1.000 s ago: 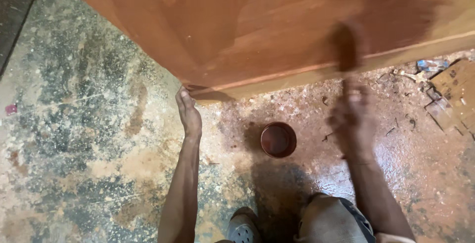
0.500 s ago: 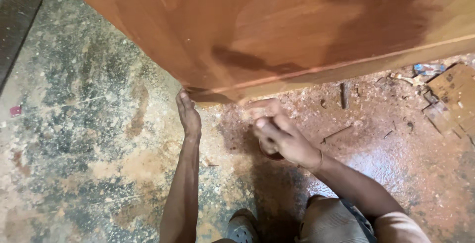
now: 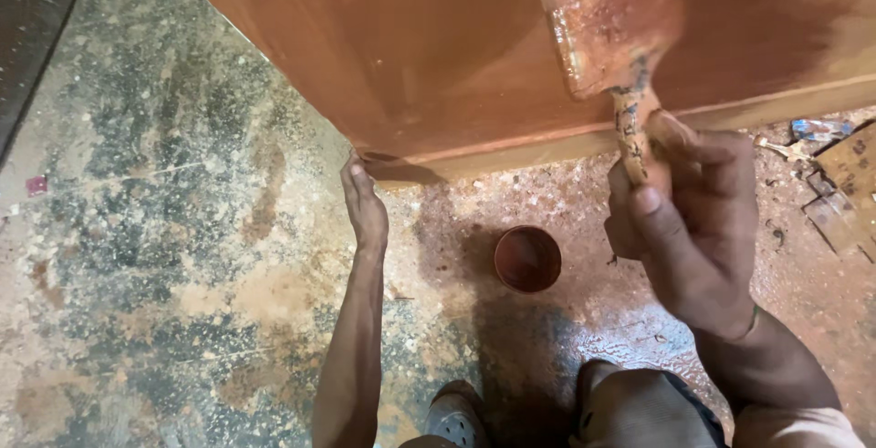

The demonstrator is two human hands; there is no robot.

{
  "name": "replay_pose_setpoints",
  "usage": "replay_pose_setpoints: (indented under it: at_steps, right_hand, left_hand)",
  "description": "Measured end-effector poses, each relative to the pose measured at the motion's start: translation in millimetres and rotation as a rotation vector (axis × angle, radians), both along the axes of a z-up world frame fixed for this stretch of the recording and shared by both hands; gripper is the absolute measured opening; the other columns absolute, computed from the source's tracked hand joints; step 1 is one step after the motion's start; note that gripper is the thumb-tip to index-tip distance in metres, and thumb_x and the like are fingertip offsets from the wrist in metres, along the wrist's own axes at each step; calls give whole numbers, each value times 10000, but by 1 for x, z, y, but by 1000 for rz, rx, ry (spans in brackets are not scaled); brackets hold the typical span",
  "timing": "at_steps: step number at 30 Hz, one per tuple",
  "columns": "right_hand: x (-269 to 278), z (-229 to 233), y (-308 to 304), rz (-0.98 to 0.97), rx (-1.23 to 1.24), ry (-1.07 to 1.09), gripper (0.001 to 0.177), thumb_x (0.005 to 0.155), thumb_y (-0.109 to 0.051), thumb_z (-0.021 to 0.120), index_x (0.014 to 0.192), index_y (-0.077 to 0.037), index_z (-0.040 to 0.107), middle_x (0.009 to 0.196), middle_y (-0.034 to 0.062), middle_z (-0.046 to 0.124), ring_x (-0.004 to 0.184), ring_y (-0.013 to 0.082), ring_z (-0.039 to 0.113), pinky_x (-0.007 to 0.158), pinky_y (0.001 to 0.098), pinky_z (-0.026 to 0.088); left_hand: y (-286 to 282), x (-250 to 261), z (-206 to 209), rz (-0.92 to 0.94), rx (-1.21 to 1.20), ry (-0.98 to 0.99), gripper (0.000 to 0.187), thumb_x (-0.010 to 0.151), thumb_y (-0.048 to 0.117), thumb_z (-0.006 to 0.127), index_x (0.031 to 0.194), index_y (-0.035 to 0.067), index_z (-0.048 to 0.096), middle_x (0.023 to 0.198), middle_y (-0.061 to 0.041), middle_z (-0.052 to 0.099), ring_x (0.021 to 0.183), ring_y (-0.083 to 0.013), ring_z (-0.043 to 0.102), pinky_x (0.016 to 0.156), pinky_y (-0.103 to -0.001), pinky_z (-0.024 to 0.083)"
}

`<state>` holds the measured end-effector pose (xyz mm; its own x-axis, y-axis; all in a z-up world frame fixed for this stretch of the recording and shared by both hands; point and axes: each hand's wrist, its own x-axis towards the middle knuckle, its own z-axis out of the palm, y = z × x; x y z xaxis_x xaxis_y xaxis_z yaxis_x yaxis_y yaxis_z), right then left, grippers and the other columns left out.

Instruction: The person paints the lower edge of a wooden surface with reddish-brown paint using a brush. They repeatedly dip the brush into a small container and apply paint along the bottom trim, occasionally using their left hand to steady the surface.

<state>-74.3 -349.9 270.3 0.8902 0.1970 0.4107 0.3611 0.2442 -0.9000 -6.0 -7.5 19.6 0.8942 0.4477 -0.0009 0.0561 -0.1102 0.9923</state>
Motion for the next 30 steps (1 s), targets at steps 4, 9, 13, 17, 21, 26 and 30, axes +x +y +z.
replay_pose_setpoints:
  at_steps: [4,9,13,17,21,26,30]
  right_hand:
    - [17,-47,18,-15,-230,-166,367,1138,-5,452,1475,-90,335,1234,144,507,787,96,491,535,218,469]
    - [15,-158,41,113,-369,213,510,1005,35,401,1495,-101,361,836,35,440,533,84,400,377,221,381]
    - [-5,-190,36,333,192,1157,205,1155,-40,445,1312,36,337,782,11,336,556,84,338,433,211,327]
    - [14,-110,32,304,1,788,419,973,-31,420,1368,-167,448,840,4,444,512,86,348,375,199,294]
    - [14,-4,31,337,100,473,350,1056,-54,427,1400,-116,408,922,29,480,531,70,364,375,200,334]
    - [-12,30,45,182,10,14,465,1069,10,447,1490,-178,386,1016,62,506,592,56,413,432,179,363]
    - [15,-36,82,283,39,239,503,993,108,452,1436,-117,375,954,74,485,573,74,414,389,209,346]
  left_hand:
    - [1,0,-5,13,0,-3,616,1083,520,314,1464,61,468,1418,-132,536,1314,-272,492,1139,-424,356]
    - [2,4,-16,23,-27,-131,532,1120,426,345,1431,19,485,1428,-141,528,1359,-256,477,1173,-394,339]
    - [2,-3,-27,37,22,-114,518,1126,406,348,1406,7,522,1410,-149,550,1354,-258,497,1180,-391,343]
    - [3,6,-23,47,-6,-109,536,1117,426,350,1418,10,504,1414,-151,548,1351,-263,489,1176,-395,345]
    - [1,3,-18,34,-54,-127,550,1113,443,352,1432,17,492,1449,-150,536,1392,-265,464,1193,-400,318]
    - [-1,0,-8,27,-14,-37,637,1080,524,311,1473,41,450,1487,-169,471,1412,-296,405,1184,-448,294]
    - [0,0,-6,15,-10,-55,702,1068,584,293,1474,36,462,1497,-205,475,1437,-335,412,1211,-490,284]
